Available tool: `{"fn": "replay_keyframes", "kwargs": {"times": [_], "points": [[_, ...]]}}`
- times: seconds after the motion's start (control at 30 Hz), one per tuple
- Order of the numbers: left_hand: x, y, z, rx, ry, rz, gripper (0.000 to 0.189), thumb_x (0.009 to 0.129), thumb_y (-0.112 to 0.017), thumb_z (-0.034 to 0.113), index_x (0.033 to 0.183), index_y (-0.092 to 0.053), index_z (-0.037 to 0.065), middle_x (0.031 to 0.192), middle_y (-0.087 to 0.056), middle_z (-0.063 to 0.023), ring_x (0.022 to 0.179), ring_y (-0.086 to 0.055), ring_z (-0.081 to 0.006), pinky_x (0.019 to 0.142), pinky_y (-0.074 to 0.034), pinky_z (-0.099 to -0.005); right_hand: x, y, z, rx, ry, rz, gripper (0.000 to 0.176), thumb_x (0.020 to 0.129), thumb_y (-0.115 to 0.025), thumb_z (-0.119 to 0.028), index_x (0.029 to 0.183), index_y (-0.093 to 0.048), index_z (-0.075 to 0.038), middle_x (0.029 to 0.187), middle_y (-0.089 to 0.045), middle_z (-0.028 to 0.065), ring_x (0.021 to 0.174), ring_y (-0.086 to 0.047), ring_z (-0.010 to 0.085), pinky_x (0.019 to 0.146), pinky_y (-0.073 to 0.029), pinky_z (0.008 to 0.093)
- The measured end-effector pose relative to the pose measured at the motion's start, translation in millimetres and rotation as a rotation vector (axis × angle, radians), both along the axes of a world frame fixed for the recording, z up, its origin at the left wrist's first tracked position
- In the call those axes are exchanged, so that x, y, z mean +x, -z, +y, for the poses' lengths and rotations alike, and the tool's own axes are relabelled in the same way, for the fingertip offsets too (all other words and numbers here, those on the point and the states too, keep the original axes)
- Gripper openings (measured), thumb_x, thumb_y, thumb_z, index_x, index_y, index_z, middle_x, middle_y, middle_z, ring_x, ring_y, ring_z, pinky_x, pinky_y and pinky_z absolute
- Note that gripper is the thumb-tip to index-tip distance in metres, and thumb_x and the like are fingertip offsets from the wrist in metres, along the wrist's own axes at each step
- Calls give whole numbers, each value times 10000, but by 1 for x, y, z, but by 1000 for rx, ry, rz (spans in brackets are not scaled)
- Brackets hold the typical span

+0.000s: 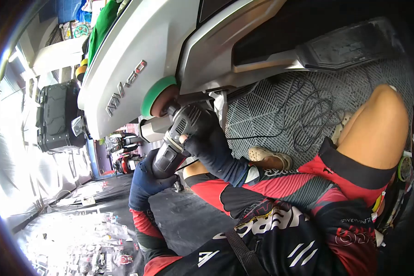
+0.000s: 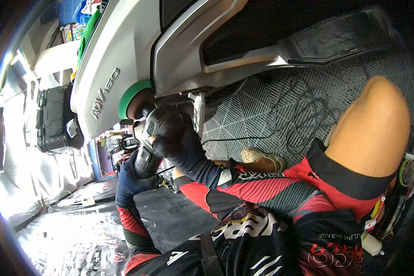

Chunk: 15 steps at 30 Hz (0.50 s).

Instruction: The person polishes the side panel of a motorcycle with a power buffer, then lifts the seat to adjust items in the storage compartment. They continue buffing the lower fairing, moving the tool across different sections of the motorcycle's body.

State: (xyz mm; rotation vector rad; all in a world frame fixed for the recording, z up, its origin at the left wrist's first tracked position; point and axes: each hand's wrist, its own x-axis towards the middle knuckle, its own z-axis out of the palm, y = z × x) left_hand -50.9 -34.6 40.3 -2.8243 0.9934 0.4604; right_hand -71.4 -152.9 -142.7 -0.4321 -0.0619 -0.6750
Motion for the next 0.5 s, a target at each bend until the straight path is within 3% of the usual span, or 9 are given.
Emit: {"fn": "replay_keyframes", "kwargs": {"times": [0.1, 0.17, 0.2, 0.27, 0.3, 0.37, 0.5], "points": [[-1, -1, -10, -8, 2, 16, 758, 615, -845, 296, 1245, -534, 12, 1019, -684, -160, 929, -684, -243, 806, -529, -366, -1, -7, -12, 37, 65, -101, 591, 748, -717, -209, 1252, -446, -61, 1234, -527, 74, 1142, -524, 203, 1019, -435, 366], [-4, -1, -19, -14, 0, 24, 758, 614, -847, 297, 1243, -533, 11, 1012, -682, -159, 927, -681, -243, 805, -528, -367, 4, -15, -14, 430, -24, -200, 428, 709, -670, -222, 1084, -589, -33, 980, -605, 110, 922, -570, 286, 880, -436, 371], [-6, -1, -24, -20, -17, 22, 762, 612, -848, 298, 1242, -532, 10, 1005, -681, -157, 918, -680, -240, 800, -527, -367, -3, -20, -26, 434, -18, -204, 428, 709, -670, -222, 1084, -589, -33, 980, -605, 110, 922, -570, 286, 880, -436, 371], [-8, -2, -30, -21, -30, 19, 766, 609, -850, 300, 1241, -530, 9, 998, -679, -154, 908, -678, -237, 795, -526, -366, -21, -24, -52, -102, 318, 60, 431, 701, -674, -256, 1075, -604, -52, 988, -607, 112, 934, -570, 294, 890, -433, 383], [-8, -3, -33, -11, -15, 9, 778, 605, -852, 304, 1241, -524, -2, 994, -678, -156, 894, -679, -235, 787, -527, -368, -25, -24, -62, -98, 322, 60, 431, 701, -674, -256, 1075, -604, -52, 988, -607, 112, 934, -570, 294, 890, -433, 383], [-5, -2, -38, 0, 6, -1, 790, 601, -853, 307, 1240, -518, -13, 990, -677, -158, 880, -680, -233, 779, -527, -369, -27, -23, -77, -403, 581, 187, 424, 707, -676, -255, 1076, -612, -57, 997, -610, 101, 941, -572, 292, 902, -430, 395], [-4, -3, -58, -9, 86, -28, 796, 587, -857, 305, 1217, -518, -45, 956, -683, -171, 828, -689, -239, 752, -534, -366, -28, -27, -91, -319, 588, 165, 406, 714, -669, -261, 1061, -619, -58, 996, -609, 104, 941, -572, 298, 903, -424, 408]]}}
